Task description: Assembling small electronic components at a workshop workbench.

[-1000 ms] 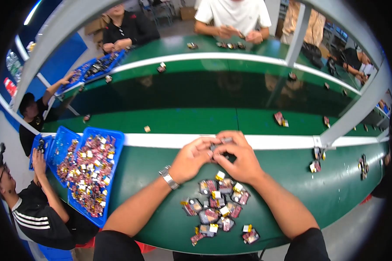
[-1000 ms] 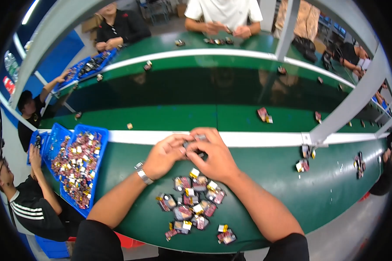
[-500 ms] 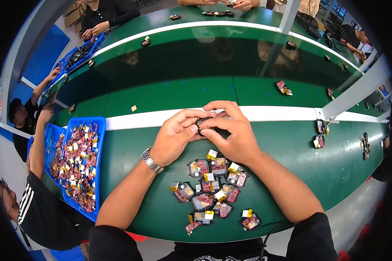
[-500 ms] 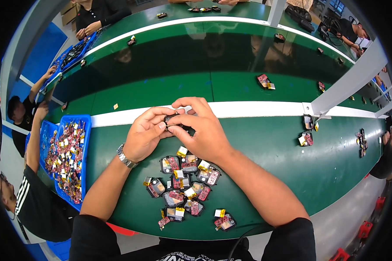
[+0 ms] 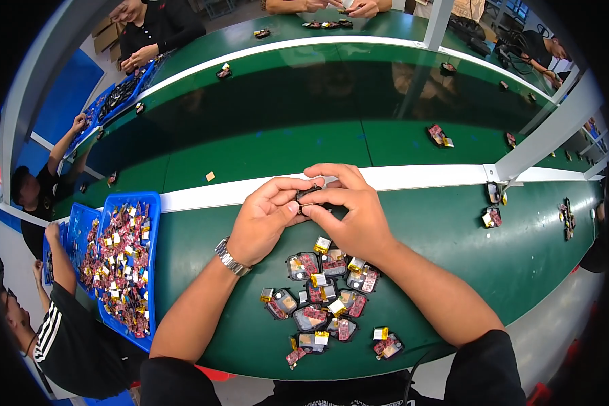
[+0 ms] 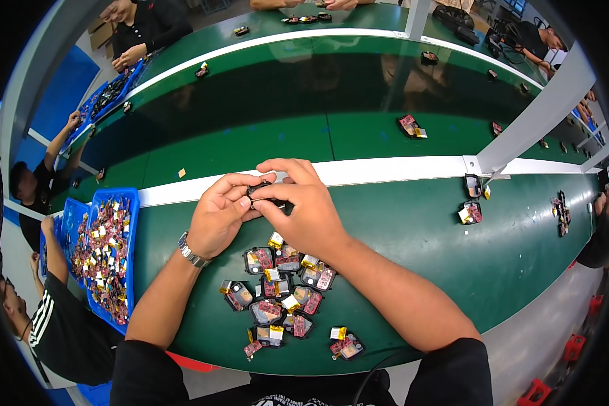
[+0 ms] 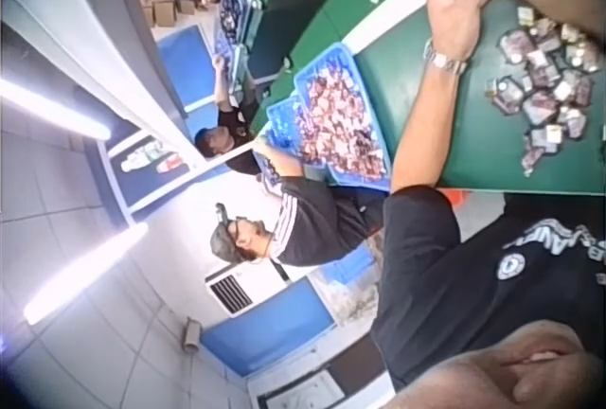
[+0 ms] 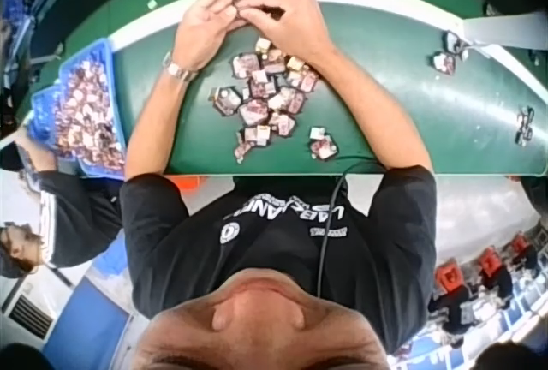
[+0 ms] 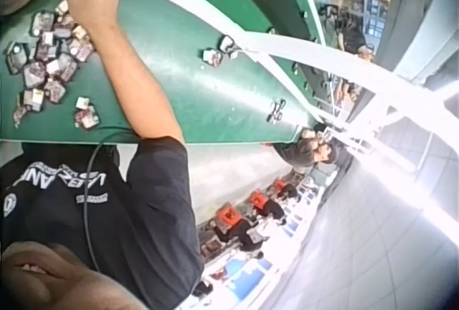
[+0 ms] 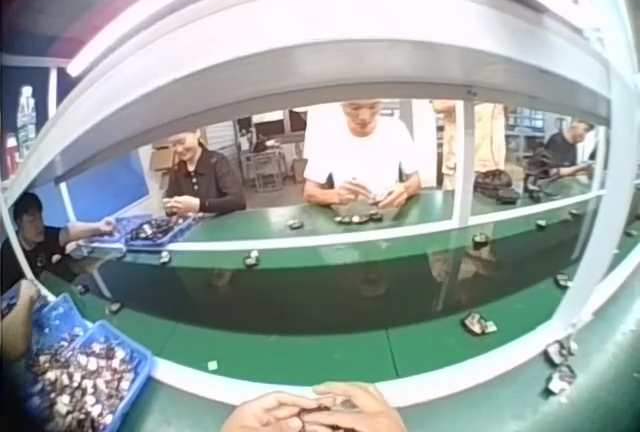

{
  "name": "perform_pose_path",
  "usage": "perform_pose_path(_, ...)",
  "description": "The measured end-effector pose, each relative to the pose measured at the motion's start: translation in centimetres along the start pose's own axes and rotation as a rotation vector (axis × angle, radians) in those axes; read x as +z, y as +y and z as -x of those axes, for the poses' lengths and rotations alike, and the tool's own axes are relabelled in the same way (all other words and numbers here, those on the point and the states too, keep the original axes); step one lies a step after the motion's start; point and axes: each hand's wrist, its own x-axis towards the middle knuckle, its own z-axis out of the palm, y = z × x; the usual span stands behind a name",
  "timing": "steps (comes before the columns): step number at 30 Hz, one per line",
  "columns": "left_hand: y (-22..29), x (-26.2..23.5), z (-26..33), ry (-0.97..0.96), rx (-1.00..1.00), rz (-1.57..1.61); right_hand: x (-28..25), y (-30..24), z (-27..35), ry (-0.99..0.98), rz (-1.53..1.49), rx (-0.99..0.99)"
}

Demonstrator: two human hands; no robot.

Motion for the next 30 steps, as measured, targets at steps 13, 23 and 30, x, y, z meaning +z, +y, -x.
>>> perform_pose_path(13, -0.4, -0.2, 0.4, 0.018, 0.026, 0.049, -0.4, -0.4, 0.1, -0.089, -0.042, 0.045)
perform_pose_path(23, -0.2, -0.1, 0.0, 0.038, 0.059, 0.022, -0.4, -0.2, -0.2, -0.132, -0.051, 0.082)
perform_pose_path(30, 0.0, 0.2, 0.2, 0.073, 0.004, 0.049, 0.4, -0.7, -0.7, 0.091, -0.003, -0.099)
